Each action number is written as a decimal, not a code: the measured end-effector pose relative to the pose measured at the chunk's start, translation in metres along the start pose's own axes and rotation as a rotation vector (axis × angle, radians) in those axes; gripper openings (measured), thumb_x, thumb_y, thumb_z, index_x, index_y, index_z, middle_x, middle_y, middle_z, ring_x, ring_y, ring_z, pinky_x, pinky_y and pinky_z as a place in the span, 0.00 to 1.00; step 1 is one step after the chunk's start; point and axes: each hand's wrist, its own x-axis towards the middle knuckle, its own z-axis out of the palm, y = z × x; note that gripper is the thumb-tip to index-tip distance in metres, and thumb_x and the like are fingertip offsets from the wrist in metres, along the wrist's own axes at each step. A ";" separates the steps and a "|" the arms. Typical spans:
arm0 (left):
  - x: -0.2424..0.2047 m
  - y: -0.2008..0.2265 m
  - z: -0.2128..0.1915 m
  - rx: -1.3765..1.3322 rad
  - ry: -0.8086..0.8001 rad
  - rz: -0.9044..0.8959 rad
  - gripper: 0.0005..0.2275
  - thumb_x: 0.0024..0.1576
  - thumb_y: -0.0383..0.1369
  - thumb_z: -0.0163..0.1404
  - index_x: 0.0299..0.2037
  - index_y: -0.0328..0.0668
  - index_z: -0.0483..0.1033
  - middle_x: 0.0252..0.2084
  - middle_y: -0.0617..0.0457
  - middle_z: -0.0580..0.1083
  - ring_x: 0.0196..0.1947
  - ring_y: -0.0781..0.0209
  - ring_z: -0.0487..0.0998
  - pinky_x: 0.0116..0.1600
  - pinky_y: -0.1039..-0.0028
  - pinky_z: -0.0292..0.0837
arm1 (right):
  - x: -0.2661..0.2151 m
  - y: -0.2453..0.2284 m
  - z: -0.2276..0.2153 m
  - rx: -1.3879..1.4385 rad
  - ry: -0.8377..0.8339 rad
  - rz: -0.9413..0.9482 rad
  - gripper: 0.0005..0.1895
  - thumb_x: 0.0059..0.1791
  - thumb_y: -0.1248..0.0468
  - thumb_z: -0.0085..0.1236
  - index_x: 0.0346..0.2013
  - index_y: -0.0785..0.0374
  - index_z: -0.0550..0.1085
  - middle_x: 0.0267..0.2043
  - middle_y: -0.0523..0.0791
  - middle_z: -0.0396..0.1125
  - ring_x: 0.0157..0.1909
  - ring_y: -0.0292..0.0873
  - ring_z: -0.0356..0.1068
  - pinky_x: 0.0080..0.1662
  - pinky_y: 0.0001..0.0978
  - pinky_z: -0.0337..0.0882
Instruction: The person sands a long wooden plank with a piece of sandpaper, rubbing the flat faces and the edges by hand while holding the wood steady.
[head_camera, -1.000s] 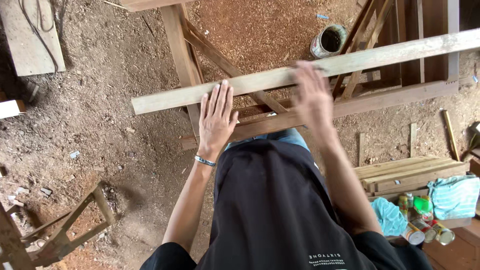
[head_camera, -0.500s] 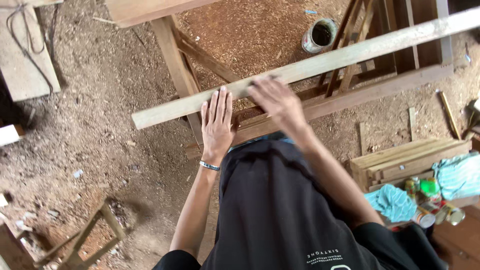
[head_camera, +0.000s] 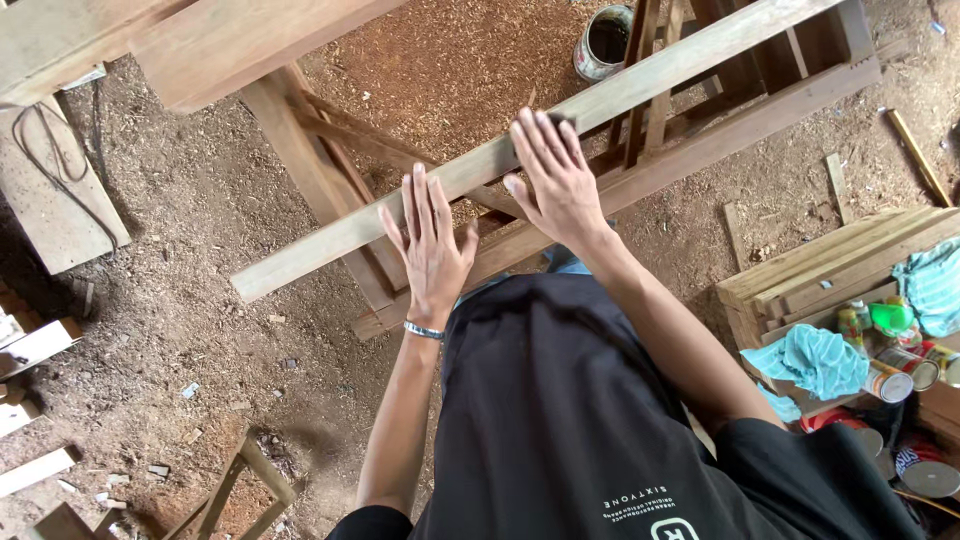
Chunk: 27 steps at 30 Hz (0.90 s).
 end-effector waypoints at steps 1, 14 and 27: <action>0.007 0.005 0.003 -0.016 -0.005 0.011 0.38 0.63 0.45 0.53 0.77 0.37 0.45 0.80 0.45 0.44 0.80 0.50 0.44 0.78 0.41 0.30 | -0.004 0.001 -0.003 0.060 -0.007 -0.044 0.31 0.60 0.55 0.46 0.73 0.66 0.54 0.76 0.54 0.50 0.78 0.50 0.47 0.75 0.46 0.39; 0.103 0.108 0.039 0.075 -0.056 0.054 0.45 0.54 0.54 0.58 0.75 0.38 0.50 0.77 0.45 0.53 0.77 0.49 0.49 0.79 0.45 0.33 | -0.011 0.115 -0.034 -0.018 0.149 0.114 0.32 0.56 0.54 0.50 0.68 0.72 0.61 0.73 0.57 0.54 0.74 0.57 0.51 0.72 0.53 0.44; 0.137 0.150 0.077 0.146 0.076 0.117 0.29 0.47 0.59 0.60 0.47 0.44 0.75 0.41 0.55 0.75 0.43 0.58 0.75 0.49 0.65 0.66 | -0.013 0.199 -0.061 -0.026 0.071 0.082 0.34 0.60 0.51 0.48 0.73 0.71 0.57 0.77 0.55 0.50 0.78 0.53 0.48 0.74 0.52 0.44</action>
